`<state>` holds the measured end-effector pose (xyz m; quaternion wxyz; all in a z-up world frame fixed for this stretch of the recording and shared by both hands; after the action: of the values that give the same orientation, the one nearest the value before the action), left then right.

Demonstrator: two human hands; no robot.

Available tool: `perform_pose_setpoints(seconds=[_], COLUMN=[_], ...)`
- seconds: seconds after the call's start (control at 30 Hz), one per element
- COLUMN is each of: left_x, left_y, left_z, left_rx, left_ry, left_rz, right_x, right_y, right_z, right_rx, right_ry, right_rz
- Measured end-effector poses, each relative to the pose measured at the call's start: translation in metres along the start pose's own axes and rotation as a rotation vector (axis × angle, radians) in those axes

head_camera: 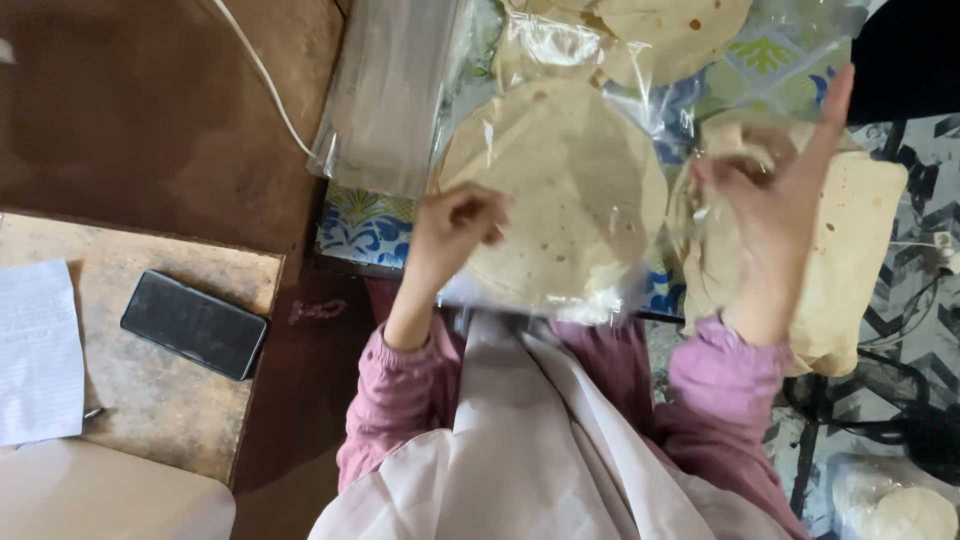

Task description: The person organizes and stacks flatbread on a surface, then places a stack into a clear plastic bag by hand.

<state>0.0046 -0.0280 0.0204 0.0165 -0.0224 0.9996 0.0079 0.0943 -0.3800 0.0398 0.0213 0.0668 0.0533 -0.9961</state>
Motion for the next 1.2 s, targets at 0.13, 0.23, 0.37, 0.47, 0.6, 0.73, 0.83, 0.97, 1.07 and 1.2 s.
perform_pose_setpoints(seconds=[0.13, 0.23, 0.37, 0.47, 0.6, 0.73, 0.83, 0.97, 1.07, 1.2], left_x=[-0.016, -0.012, -0.005, -0.010, -0.011, -0.009, -0.009, -0.009, -0.011, -0.013], left_y=[0.008, 0.015, 0.023, 0.026, 0.036, 0.045, 0.051, 0.057, 0.063, 0.069], left_z=[0.031, 0.028, 0.040, 0.038, 0.029, 0.025, 0.032, 0.046, 0.053, 0.064], left_rx=[-0.151, -0.169, -0.196, -0.181, -0.666, -0.640, -0.476, -0.420, -0.515, -0.498], left_ry=[0.065, 0.050, 0.094, 0.144, -0.068, 0.053, 0.008, 0.107, 0.014, -0.061], left_rz=[-0.183, -0.357, -0.407, -0.382, -0.486, -0.525, -0.458, -0.440, -0.481, -0.488], right_x=[-0.033, -0.050, -0.035, -0.031, -0.028, -0.014, 0.001, 0.019, 0.028, 0.037], right_y=[-0.030, -0.029, -0.029, -0.028, -0.029, -0.021, -0.015, -0.019, -0.023, -0.020], right_z=[-0.040, -0.085, -0.086, -0.082, -0.076, -0.077, -0.079, -0.076, -0.072, -0.075], right_rx=[0.148, 0.335, 0.049, 0.051, 0.458, 0.445, 0.247, 0.214, 0.280, 0.274], right_ry=[0.216, 0.038, -0.279, -0.243, -0.073, -0.113, -0.200, -0.167, -0.167, -0.181], right_rz=[-0.005, -0.017, 0.144, 0.132, 0.042, 0.069, 0.109, 0.094, 0.045, 0.025])
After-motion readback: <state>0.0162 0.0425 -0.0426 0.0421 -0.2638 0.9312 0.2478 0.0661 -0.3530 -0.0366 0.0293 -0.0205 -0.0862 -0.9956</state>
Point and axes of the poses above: each hand's wrist, its own x-axis away from the middle knuckle, its own y-axis out of the back of the hand, z = x × y, the point moved 5 cm from there along -x, towards the middle knuckle
